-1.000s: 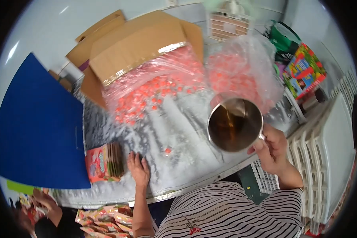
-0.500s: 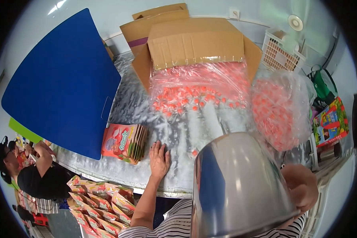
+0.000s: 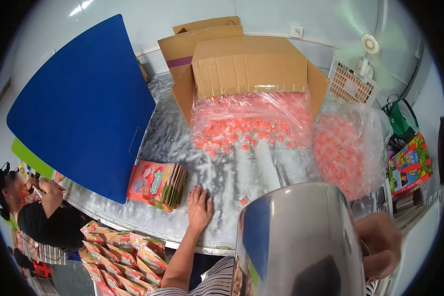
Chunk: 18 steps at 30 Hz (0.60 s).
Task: Packaging small individual candies into labeled bags at a factory workbench.
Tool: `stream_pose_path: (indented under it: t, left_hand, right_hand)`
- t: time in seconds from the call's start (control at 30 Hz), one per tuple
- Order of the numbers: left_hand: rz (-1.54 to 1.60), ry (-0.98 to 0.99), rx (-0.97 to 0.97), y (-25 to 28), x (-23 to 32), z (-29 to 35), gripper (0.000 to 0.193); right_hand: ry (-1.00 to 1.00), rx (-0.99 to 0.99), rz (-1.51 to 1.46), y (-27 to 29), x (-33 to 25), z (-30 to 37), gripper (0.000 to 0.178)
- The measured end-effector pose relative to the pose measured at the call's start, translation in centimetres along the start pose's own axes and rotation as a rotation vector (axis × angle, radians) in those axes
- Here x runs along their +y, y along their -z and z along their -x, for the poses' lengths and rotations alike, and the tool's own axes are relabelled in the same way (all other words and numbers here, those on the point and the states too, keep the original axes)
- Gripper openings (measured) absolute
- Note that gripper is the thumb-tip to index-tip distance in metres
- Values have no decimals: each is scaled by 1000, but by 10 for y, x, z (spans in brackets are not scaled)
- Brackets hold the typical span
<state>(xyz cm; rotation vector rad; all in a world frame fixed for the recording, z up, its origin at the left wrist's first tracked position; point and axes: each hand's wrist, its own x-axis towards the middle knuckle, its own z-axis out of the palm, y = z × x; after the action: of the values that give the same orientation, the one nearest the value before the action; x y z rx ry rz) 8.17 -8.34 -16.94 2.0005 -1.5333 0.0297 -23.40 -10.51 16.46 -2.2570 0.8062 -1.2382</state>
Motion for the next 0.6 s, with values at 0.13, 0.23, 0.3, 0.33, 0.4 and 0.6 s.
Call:
stream_pose_path:
  t: [0.13, 0.23, 0.3, 0.33, 0.4, 0.6]
  left_hand:
    - [-11, -9, 0, -3, -2, 0, 36]
    - [-20, 12, 2, 0, -5, 3, 36]
    - [-14, 1, -3, -2, -3, 1, 36]
    - [-16, -1, -3, -2, -2, 0, 36]
    - [-11, 0, -5, -2, -2, 0, 37]
    - [-13, -3, 4, -4, -4, 1, 37]
  right_hand:
    - [26, 22, -5, -2, 2, -1, 53]
    - [51, 25, -28, -7, 6, -2, 51]
    - [57, 39, -22, -8, 8, -3, 49]
    - [62, 44, -22, -8, 9, -4, 48]
    - [72, 53, -23, -9, 10, -5, 47]
    - [104, 77, -33, -13, 12, -9, 42]
